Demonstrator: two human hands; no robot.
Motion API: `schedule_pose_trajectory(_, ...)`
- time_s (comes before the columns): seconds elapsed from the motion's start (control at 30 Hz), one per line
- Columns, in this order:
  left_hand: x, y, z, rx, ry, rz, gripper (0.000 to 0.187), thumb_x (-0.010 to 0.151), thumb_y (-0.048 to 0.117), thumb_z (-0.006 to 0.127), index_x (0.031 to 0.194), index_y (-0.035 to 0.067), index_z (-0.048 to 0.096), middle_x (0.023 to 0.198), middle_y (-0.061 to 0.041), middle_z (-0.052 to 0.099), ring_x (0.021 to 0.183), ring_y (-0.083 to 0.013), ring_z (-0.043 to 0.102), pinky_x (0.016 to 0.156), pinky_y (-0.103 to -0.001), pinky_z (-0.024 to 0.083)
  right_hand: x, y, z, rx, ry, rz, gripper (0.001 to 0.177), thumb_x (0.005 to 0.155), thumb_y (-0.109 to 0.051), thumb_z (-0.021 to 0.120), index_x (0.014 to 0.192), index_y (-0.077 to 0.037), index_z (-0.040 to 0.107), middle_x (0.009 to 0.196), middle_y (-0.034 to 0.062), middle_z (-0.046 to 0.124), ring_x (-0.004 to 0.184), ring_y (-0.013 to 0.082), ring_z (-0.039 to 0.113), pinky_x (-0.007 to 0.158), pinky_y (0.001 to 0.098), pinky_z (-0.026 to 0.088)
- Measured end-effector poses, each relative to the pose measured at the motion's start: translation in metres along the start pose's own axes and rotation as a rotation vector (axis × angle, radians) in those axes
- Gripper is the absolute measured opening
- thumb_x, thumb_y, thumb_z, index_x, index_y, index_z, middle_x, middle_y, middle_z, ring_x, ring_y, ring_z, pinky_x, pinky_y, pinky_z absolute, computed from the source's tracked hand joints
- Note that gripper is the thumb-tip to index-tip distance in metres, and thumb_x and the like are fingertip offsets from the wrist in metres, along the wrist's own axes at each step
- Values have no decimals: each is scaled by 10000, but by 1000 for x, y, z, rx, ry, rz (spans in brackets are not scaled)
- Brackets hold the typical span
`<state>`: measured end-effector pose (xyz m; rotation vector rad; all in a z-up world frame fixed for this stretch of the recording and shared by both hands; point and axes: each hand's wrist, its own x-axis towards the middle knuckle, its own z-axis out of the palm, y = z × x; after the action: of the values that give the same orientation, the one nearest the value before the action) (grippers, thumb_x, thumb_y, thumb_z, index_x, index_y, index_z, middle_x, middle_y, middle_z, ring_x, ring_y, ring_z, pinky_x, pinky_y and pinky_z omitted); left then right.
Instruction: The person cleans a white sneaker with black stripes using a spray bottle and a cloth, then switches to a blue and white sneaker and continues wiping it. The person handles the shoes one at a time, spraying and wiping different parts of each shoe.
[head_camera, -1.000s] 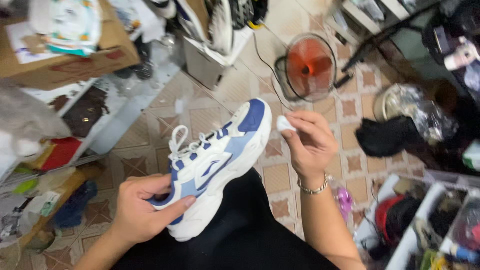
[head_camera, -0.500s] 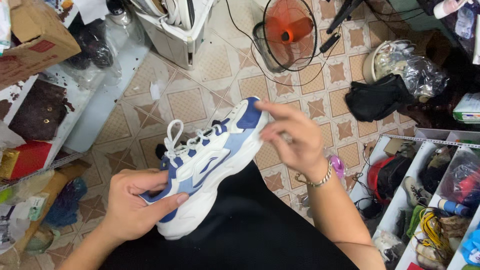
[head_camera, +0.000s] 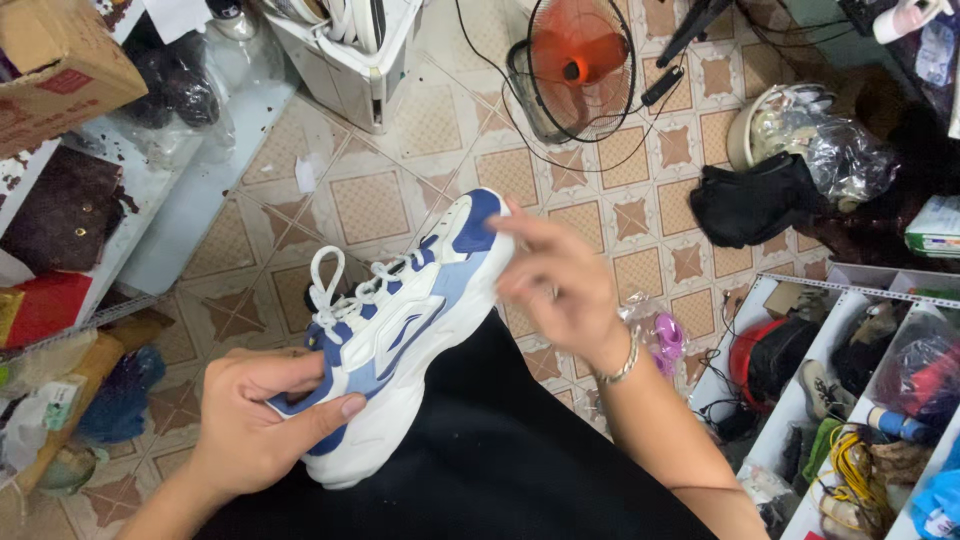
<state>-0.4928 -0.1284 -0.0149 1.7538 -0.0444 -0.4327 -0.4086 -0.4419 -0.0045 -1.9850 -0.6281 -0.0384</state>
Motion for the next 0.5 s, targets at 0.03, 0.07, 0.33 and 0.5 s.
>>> schedule_pose_trajectory(0.03, -2, -1, 0, 17, 4, -8, 185, 703, 129, 856, 789, -11, 772, 571, -47, 689, 495, -59, 606, 478, -244, 459, -2, -5, 2, 25, -63, -23, 86, 824, 97, 688, 855, 18, 677, 1241, 238, 657, 1188, 343, 670, 1130, 499, 418)
schedule_pose_trajectory(0.07, -5, -2, 2, 50, -9, -66, 199, 704, 137, 866, 777, -22, 770, 574, -68, 647, 505, -82, 561, 488, -257, 450, -2, -7, 3, 50, -126, -46, 85, 797, 99, 691, 837, 25, 681, 1217, 242, 662, 1171, 353, 671, 1181, 560, 336)
schedule_pose_trajectory(0.33, -4, -6, -1, -76, 5, 32, 153, 726, 92, 839, 793, -22, 763, 586, -49, 683, 512, -53, 593, 488, -231, 454, 5, 3, 6, 44, -51, 29, 78, 813, 102, 696, 840, 29, 686, 1246, 252, 668, 859, 222, 712, 1121, 494, 432)
schedule_pose_trajectory(0.5, -5, -12, -3, -82, -15, -37, 189, 728, 92, 867, 855, -29, 797, 613, -54, 704, 549, -57, 583, 511, -235, 470, 9, 19, 7, 0, 100, 165, 101, 897, 84, 642, 860, 11, 700, 1252, 229, 687, 1007, 214, 699, 869, 375, 568)
